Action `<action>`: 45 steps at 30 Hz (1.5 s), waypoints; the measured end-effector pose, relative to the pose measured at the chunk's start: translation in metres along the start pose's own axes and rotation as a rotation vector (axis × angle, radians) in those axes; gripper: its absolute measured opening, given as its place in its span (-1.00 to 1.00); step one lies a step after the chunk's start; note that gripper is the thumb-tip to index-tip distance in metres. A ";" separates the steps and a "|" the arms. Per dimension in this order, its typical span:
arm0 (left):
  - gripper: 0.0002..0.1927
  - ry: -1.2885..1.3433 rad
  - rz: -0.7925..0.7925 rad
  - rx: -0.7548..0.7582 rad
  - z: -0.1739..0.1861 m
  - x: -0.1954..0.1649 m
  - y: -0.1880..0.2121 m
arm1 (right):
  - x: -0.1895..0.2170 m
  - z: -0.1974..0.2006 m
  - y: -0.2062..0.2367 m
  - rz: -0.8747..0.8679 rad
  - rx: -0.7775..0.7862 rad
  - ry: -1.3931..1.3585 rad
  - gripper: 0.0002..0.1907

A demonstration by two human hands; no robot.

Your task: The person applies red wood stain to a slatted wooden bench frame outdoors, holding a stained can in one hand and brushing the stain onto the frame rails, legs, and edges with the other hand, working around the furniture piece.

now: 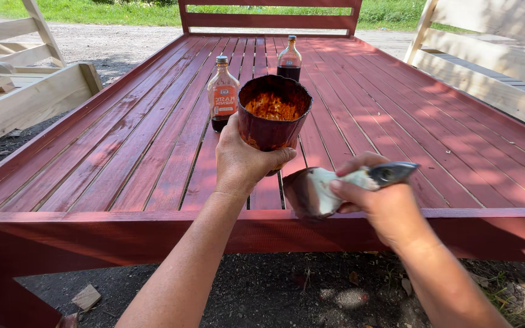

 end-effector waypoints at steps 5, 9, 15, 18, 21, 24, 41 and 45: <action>0.01 -0.041 -0.006 0.035 -0.016 -0.012 0.003 | -0.042 0.142 0.037 0.187 0.077 -0.536 -0.75; -0.05 0.055 -0.086 0.062 -0.043 -0.027 0.009 | -0.082 0.217 0.080 0.072 0.124 -0.533 -0.72; -0.02 0.084 -0.129 0.089 -0.092 -0.056 0.026 | -0.140 0.230 0.093 0.081 0.013 -0.372 -0.70; 0.02 0.140 -0.130 0.141 -0.116 -0.073 0.033 | -0.146 0.260 0.092 0.217 -0.073 -0.357 -0.64; 0.05 0.115 -0.137 0.176 -0.136 -0.086 0.040 | -0.143 0.313 0.094 0.315 -0.126 -0.408 -0.65; 0.01 0.095 -0.112 0.237 -0.151 -0.093 0.046 | -0.143 0.359 0.092 0.345 -0.228 -0.425 -0.69; -0.04 0.196 -0.115 0.358 -0.199 -0.121 0.062 | -0.113 0.351 0.110 0.799 -0.968 0.779 -0.82; -0.05 0.216 -0.106 0.379 -0.202 -0.128 0.058 | -0.135 0.303 0.112 0.877 -0.860 0.671 -0.85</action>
Point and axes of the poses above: each hand's wrist, its own y-axis away from the middle knuckle, its own z-axis out of the back of the hand, x = y × z, the point moved 2 cm from there along -y, towards the middle knuckle, and after that the axes turned 10 degrees about -y, right-handed, at the moved point
